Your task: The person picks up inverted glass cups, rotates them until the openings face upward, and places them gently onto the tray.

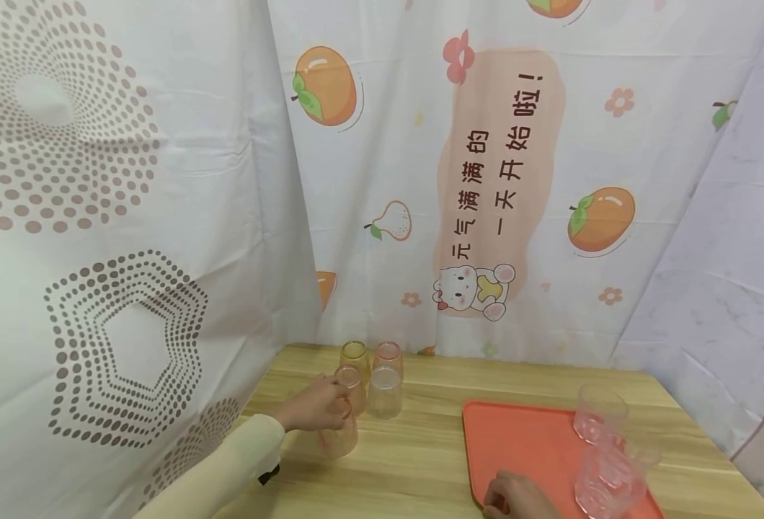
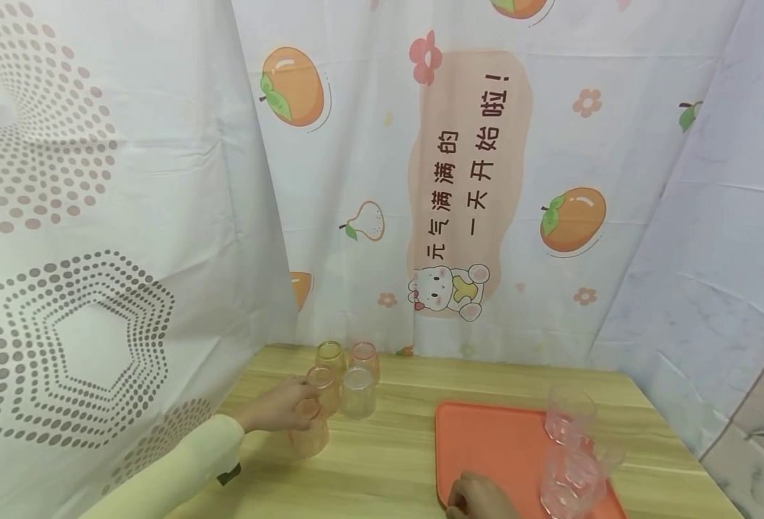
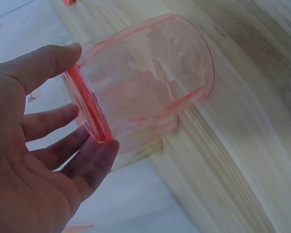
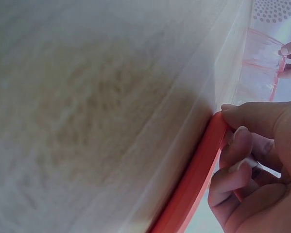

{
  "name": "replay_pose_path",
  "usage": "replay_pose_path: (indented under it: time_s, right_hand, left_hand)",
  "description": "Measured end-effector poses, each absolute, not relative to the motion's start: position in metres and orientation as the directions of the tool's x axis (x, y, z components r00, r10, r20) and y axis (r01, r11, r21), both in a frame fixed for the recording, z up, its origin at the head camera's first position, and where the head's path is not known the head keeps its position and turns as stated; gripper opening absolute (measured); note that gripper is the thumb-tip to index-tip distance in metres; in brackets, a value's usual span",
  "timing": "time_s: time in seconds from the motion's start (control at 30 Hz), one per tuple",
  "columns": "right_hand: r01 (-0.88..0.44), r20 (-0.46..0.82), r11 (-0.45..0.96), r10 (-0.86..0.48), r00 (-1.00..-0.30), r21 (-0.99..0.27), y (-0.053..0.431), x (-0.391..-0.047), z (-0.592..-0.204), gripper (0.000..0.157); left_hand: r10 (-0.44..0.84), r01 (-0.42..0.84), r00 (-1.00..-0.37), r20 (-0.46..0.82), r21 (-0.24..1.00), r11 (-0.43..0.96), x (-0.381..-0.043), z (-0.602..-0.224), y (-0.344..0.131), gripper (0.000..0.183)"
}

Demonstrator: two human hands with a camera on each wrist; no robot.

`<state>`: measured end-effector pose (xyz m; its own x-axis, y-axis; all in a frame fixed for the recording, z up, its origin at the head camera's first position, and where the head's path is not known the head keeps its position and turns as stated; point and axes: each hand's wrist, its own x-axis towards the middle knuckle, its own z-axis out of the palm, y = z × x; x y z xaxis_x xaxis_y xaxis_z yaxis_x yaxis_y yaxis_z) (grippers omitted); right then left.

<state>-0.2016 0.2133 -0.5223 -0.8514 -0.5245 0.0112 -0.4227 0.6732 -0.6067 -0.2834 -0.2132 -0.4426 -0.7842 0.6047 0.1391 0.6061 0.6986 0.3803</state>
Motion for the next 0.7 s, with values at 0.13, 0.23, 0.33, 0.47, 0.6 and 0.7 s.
replay_pose_path:
  time_s: [0.13,0.23,0.33,0.47,0.6,0.7]
  right_hand:
    - [-0.427,0.017,0.667,-0.528,-0.849,-0.61,0.2134,-0.2019,-0.523,0.017]
    - [-0.427,0.019,0.659,-0.531,-0.847,-0.619,0.2141,-0.2016,-0.5237,0.017]
    - [-0.423,0.017,0.658,-0.529,-0.848,-0.623,0.215,-0.2008,-0.5239,0.017]
    - [-0.423,0.023,0.664,-0.522,-0.852,-0.617,0.2153,-0.2003,-0.5236,0.018]
    - [-0.429,0.034,0.666,-0.519,-0.854,-0.61,0.2151,-0.2002,-0.5236,0.018]
    - [-0.433,0.034,0.659,-0.527,-0.849,-0.615,0.2154,-0.201,-0.5243,0.018]
  left_hand:
    - [0.617,0.626,-0.766,0.183,0.435,0.648,-0.2853,-0.4424,-0.2163,0.025]
    - [0.627,0.632,-0.756,0.19,0.463,0.622,-0.2856,-0.4421,-0.2184,0.021]
    - [0.628,0.63,-0.758,0.178,0.45,0.633,-0.2877,-0.4439,-0.2199,0.021]
    - [0.626,0.629,-0.761,0.172,0.436,0.644,-0.2928,-0.4476,-0.221,0.025]
    - [0.628,0.628,-0.758,0.175,0.454,0.632,-0.2922,-0.4481,-0.2218,0.027]
    - [0.631,0.625,-0.757,0.171,0.473,0.621,-0.2907,-0.4477,-0.2225,0.027]
